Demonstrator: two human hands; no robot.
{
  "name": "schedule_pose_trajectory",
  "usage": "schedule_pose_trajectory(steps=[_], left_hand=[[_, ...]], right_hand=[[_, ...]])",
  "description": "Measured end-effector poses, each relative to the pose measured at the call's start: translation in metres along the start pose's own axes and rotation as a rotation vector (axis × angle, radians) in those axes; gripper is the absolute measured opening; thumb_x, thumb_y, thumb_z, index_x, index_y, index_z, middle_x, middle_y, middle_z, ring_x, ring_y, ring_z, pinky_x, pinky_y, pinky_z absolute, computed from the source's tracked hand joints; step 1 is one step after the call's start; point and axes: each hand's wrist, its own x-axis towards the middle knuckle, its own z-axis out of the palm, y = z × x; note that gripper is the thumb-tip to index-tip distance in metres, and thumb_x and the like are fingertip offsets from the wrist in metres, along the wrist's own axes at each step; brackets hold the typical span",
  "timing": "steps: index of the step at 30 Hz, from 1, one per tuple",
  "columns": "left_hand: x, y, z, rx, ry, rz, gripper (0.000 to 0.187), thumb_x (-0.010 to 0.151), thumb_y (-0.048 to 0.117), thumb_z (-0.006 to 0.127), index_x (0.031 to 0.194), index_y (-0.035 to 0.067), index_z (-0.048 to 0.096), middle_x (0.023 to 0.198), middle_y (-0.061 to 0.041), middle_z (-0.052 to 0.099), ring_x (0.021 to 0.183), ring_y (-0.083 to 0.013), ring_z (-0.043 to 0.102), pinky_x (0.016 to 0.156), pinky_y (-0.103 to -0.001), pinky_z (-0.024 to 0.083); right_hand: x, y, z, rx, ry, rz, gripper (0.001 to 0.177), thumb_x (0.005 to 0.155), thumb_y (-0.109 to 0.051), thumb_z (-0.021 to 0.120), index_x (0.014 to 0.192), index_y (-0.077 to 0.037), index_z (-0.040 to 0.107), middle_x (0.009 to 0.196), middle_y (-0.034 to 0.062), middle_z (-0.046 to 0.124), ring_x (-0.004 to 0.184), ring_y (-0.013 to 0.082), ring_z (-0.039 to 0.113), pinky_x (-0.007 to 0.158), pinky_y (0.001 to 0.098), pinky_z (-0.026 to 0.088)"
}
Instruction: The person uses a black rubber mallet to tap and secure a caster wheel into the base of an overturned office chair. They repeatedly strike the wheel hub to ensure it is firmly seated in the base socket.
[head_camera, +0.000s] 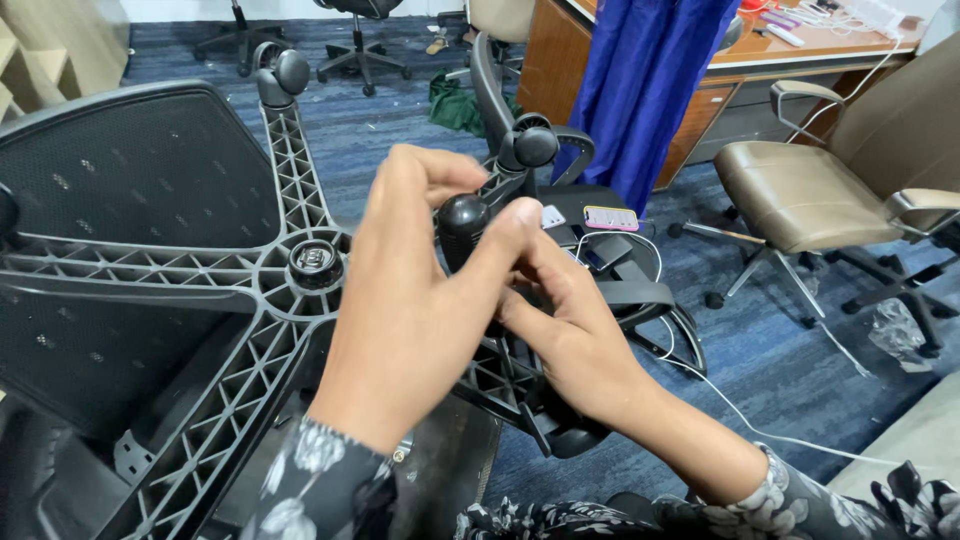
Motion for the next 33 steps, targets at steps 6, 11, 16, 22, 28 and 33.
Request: schedule_pose_trajectory(steps=[6, 11, 16, 22, 28, 33], left_hand=[[-0.004, 0.004, -0.017, -0.285, -0.213, -0.118, 0.035, 0.098, 0.017, 0.055, 0.13, 0.005, 0.061, 0.121, -0.008, 0.072, 0.112, -0.0146, 0.069, 0.097, -0.029, 0.051], [-0.002, 0.0, -0.031, -0.074, -0.167, -0.158, 0.027, 0.092, 0.019, 0.07, 0.117, 0.009, 0.073, 0.097, -0.002, 0.078, 0.092, -0.0106, 0.075, 0.081, -0.027, 0.056], [0.001, -0.003, -0.021, 0.006, -0.074, -0.144, 0.029, 0.081, 0.023, 0.082, 0.098, 0.003, 0.07, 0.087, -0.005, 0.072, 0.078, -0.0133, 0.07, 0.073, -0.028, 0.056], [-0.003, -0.009, -0.011, 0.003, -0.08, -0.193, 0.044, 0.085, 0.033, 0.085, 0.102, 0.001, 0.061, 0.095, -0.007, 0.068, 0.087, -0.0167, 0.068, 0.079, -0.031, 0.056], [-0.003, -0.012, -0.013, -0.342, -0.152, 0.011, 0.034, 0.104, 0.015, 0.054, 0.135, 0.001, 0.055, 0.128, -0.009, 0.069, 0.122, -0.0167, 0.064, 0.102, -0.031, 0.048], [0.009, -0.016, -0.014, -0.209, -0.193, -0.127, 0.027, 0.097, 0.016, 0.065, 0.122, 0.009, 0.072, 0.109, -0.003, 0.078, 0.099, -0.0118, 0.075, 0.083, -0.026, 0.058]], right_hand=[[0.003, 0.002, -0.003, 0.035, 0.082, 0.059, 0.036, 0.109, -0.017, 0.051, 0.14, 0.0, 0.054, 0.116, 0.0029, 0.06, 0.107, 0.0096, 0.054, 0.095, 0.0266, 0.045], [0.004, -0.016, -0.007, -0.03, -0.023, 0.068, 0.031, 0.107, -0.017, 0.052, 0.132, -0.001, 0.06, 0.119, 0.0014, 0.064, 0.113, 0.006, 0.056, 0.099, 0.0237, 0.045], [0.001, -0.022, 0.007, -0.088, 0.033, 0.107, 0.037, 0.093, -0.011, 0.071, 0.128, -0.002, 0.063, 0.111, 0.0018, 0.064, 0.101, 0.0063, 0.059, 0.091, 0.0269, 0.051], [-0.001, -0.016, 0.002, -0.033, 0.037, 0.052, 0.046, 0.093, -0.01, 0.071, 0.133, -0.001, 0.051, 0.117, 0.0034, 0.06, 0.111, 0.009, 0.061, 0.098, 0.0297, 0.052], [0.002, -0.015, 0.001, 0.027, 0.053, 0.114, 0.037, 0.107, -0.02, 0.054, 0.139, -0.001, 0.058, 0.126, 0.0056, 0.066, 0.118, 0.0105, 0.059, 0.104, 0.0289, 0.047], [0.0, -0.016, 0.005, -0.008, 0.105, 0.103, 0.038, 0.104, -0.019, 0.051, 0.139, -0.002, 0.052, 0.129, 0.0045, 0.061, 0.122, 0.0096, 0.056, 0.107, 0.0283, 0.044]])
